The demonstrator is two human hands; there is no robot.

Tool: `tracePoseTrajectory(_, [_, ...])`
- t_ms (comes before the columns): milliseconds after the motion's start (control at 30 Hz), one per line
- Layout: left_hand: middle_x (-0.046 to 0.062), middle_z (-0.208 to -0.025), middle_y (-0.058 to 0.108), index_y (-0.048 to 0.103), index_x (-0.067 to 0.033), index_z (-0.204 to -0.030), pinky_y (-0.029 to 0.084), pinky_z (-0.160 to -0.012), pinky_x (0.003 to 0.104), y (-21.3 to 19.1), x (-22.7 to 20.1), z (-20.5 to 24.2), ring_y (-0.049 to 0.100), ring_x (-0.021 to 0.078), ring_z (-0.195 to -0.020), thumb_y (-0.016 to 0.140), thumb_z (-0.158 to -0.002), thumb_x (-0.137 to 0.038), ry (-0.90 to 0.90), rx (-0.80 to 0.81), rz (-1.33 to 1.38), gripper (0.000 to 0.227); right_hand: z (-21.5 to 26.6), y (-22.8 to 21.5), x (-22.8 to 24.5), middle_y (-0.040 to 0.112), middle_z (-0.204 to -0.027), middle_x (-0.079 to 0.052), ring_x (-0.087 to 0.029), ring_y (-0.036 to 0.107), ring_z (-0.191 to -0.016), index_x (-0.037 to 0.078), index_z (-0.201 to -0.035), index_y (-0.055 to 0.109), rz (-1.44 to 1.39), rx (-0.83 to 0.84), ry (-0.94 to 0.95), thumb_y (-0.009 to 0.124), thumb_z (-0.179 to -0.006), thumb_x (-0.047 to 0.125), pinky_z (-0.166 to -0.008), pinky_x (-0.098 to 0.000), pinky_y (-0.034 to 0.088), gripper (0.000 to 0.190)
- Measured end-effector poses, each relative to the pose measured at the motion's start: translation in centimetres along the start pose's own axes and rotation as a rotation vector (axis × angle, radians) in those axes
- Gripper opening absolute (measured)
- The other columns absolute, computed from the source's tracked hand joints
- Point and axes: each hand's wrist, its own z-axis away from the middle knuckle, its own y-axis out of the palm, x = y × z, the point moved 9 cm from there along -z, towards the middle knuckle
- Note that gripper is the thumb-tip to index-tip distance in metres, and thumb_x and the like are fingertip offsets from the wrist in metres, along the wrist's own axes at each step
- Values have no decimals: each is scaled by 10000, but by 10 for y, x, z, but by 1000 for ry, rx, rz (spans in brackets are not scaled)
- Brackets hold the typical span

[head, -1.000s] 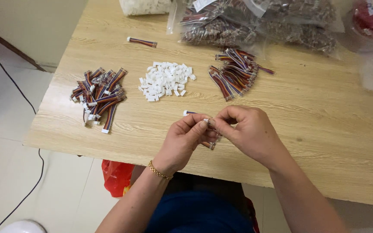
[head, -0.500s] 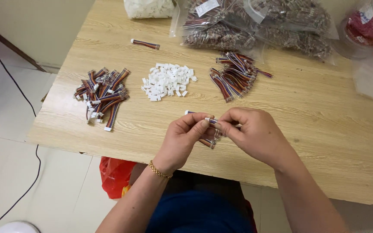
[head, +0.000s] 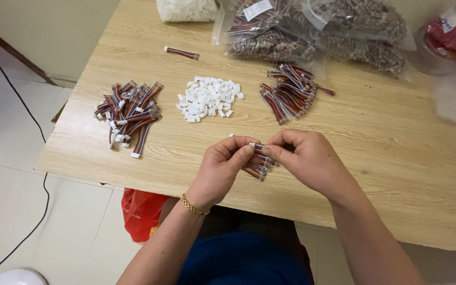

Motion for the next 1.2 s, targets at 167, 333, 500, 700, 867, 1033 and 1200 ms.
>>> tracePoseTrajectory(167, [146,-912,695,631,69,-1091,624,-711,344,-2,12,-2,711,211,-786,593,-941,-69,-26,19,-23,207,5,1,9,709,-640,-98,-192,662,-654,76,-808,752,81,-10,-34,718,-780,129,-645,-323,532,69])
tracePoseTrajectory(333, [170,-907,700,628,88,-1108,630,-686,359,-1,5,4,712,226,-766,593,-939,-68,-41,-1,-10,233,12,0,16,741,-662,-41,-200,726,-710,142,-783,753,186,-48,-66,727,-778,198,-669,-307,550,62])
tracePoseTrajectory(500, [172,-931,701,640,73,-1105,623,-723,373,8,-9,7,704,227,-797,601,-938,-69,2,33,-80,223,14,-3,16,721,-640,-44,-164,681,-648,137,-792,759,137,-45,-39,685,-818,162,-638,-301,532,83])
tracePoseTrajectory(700, [207,-942,706,626,91,-1109,639,-677,360,-4,16,0,728,268,-781,586,-940,-48,-45,31,39,222,11,1,11,728,-695,-75,-210,698,-709,132,-827,751,138,-33,-61,663,-831,156,-668,-341,534,91])
tracePoseTrajectory(867, [189,-922,700,624,85,-1095,640,-670,359,-4,25,1,728,258,-772,590,-941,-73,-66,48,84,223,15,6,2,755,-735,-76,-239,708,-752,134,-851,748,193,99,52,637,-862,236,-727,-375,540,152])
tracePoseTrajectory(1033, [167,-908,693,631,77,-1088,640,-668,353,-2,25,-1,728,244,-765,589,-941,-75,-73,48,81,216,9,13,0,741,-717,-106,-321,708,-766,115,-810,716,310,171,6,597,-888,263,-714,-428,534,205])
tracePoseTrajectory(1200, [175,-906,698,642,78,-1088,638,-681,386,1,19,2,723,261,-762,599,-933,-56,-68,41,32,210,8,16,-6,694,-654,-46,-289,685,-713,162,-780,665,385,73,-95,573,-896,251,-668,-380,527,173])
